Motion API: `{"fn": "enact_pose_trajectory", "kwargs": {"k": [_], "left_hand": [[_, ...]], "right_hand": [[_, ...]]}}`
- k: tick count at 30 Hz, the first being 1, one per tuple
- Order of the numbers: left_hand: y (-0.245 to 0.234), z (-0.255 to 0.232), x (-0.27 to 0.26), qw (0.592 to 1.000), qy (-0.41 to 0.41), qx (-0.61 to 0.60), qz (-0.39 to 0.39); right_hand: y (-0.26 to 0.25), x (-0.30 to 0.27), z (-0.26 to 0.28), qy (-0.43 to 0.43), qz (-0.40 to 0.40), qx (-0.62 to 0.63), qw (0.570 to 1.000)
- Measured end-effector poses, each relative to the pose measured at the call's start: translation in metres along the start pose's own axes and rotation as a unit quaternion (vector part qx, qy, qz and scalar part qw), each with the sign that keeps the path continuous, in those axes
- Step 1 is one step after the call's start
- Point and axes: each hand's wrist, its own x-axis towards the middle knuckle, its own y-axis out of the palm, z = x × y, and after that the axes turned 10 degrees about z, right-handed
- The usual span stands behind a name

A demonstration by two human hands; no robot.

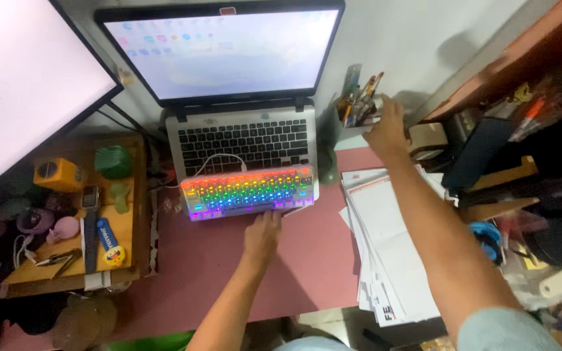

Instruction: The person sorts through a stack of documents on a desk, picking them up one by one and arranging them into different piles.

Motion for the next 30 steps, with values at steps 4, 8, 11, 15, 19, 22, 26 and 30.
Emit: {"fn": "enact_pose_trajectory", "kwargs": {"k": [4,8,11,15,19,22,26,30], "left_hand": [[0.000,-0.001,-0.012,0.996,-0.006,-0.090,0.011],[-0.033,-0.027,-0.028,0.956,-0.039,-0.290,0.012],[-0.075,-0.064,-0.028,0.934,-0.007,-0.356,-0.013],[-0.131,-0.083,-0.004,0.905,0.037,-0.416,-0.080],[-0.108,-0.095,0.001,0.731,-0.107,-0.662,0.126],[-0.038,-0.122,-0.015,0.587,-0.136,-0.761,0.240],[0.027,-0.171,-0.036,0.455,-0.128,-0.836,0.278],[0.029,-0.204,-0.014,0.472,-0.160,-0.822,0.275]], "right_hand": [[0.015,-0.095,0.034,0.031,0.058,-0.041,0.997],[-0.021,-0.176,0.122,0.090,0.175,0.210,0.958],[-0.048,-0.165,0.165,0.159,0.239,0.322,0.902],[-0.067,-0.114,0.158,0.069,0.186,0.291,0.936],[-0.080,-0.036,0.110,0.062,0.024,0.133,0.989],[-0.071,0.010,0.084,-0.010,-0.006,0.134,0.991],[-0.050,0.028,0.062,0.046,0.020,0.237,0.970],[-0.061,0.028,0.042,0.035,0.025,0.235,0.971]]}}
